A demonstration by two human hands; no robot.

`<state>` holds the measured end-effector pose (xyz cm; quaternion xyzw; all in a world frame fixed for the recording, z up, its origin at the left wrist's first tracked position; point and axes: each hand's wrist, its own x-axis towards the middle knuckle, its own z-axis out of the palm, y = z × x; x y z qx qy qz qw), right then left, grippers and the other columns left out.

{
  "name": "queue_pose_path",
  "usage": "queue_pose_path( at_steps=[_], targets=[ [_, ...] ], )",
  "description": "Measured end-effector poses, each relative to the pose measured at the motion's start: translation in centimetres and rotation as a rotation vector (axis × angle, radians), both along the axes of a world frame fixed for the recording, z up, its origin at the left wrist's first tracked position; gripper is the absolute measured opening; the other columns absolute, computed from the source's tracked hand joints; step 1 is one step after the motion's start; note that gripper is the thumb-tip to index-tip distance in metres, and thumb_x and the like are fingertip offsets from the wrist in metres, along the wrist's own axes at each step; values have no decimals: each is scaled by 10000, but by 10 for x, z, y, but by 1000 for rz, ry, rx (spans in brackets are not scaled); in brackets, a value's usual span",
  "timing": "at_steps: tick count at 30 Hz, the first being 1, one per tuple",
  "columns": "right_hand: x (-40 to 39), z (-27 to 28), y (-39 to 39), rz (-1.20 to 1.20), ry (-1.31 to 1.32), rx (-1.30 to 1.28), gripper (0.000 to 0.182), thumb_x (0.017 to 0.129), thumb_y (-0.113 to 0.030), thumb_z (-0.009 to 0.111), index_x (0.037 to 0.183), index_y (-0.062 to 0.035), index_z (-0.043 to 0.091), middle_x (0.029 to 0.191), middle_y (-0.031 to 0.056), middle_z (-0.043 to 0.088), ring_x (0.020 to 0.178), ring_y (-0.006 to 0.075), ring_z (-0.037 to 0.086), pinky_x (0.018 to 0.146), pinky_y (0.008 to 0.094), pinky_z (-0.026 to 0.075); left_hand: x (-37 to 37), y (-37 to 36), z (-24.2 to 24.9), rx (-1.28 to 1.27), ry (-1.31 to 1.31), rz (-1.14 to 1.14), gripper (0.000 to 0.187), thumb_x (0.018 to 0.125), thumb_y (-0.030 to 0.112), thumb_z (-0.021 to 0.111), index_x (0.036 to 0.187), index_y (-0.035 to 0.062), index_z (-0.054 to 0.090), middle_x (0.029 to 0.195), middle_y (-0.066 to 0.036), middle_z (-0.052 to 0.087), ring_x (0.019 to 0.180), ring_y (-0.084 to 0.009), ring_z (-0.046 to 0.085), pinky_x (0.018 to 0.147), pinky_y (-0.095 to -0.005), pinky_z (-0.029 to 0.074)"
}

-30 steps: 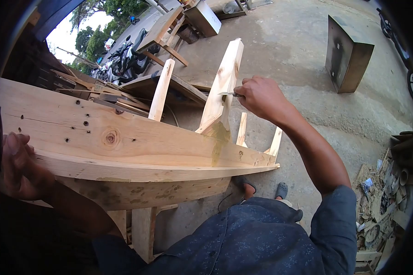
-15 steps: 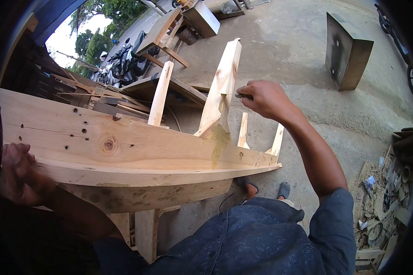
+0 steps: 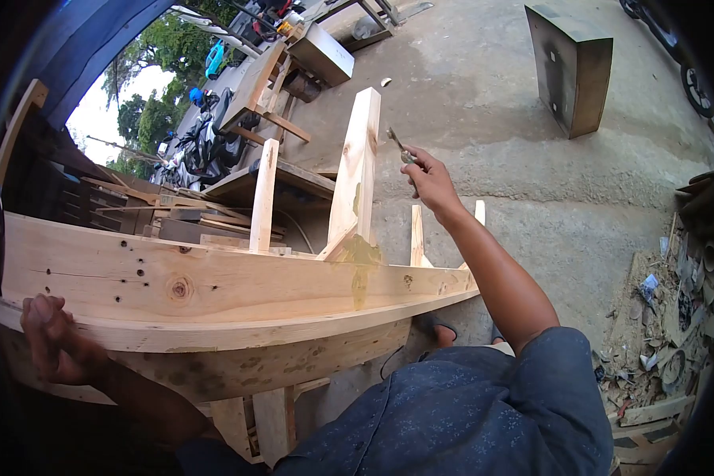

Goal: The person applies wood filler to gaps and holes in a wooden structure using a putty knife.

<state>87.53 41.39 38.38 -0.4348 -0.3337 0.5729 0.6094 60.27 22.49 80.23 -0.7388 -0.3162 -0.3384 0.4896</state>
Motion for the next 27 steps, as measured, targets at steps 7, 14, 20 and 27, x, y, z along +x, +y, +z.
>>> queue_pose_path(
  at_steps=[7, 14, 20, 27],
  targets=[
    [-43, -3, 22, -101, 75, 33, 453, 955, -186, 644, 1401, -134, 586, 928, 2, 602, 753, 82, 547, 600, 255, 518, -7, 1, 1, 17, 4, 23, 283, 1001, 152, 561, 963, -95, 693, 811, -134, 669, 683, -181, 610, 538, -263, 420],
    [-14, -12, 14, 11, -368, 109, 430, 911, -215, 697, 1328, -115, 659, 773, 33, 642, 597, 95, 547, 538, 287, 500, -9, 1, 1, 9, -28, 15, 287, 998, 156, 574, 974, -108, 684, 808, -132, 659, 691, -170, 597, 546, -257, 414],
    [-12, -9, 27, -51, -290, 123, 442, 889, -200, 717, 1315, -94, 664, 801, 56, 678, 595, 113, 565, 536, 309, 498, -9, 3, -1, 29, -47, 7, 282, 994, 155, 582, 970, -108, 682, 825, -130, 659, 702, -165, 600, 542, -245, 408],
    [23, 22, 21, 119, -402, 13, 401, 885, -204, 711, 1268, -85, 696, 752, 41, 657, 596, 99, 543, 551, 304, 476, -11, 2, 0, 23, -42, 5, 267, 990, 150, 589, 973, -97, 689, 826, -128, 658, 711, -162, 607, 546, -243, 417]
  ],
)
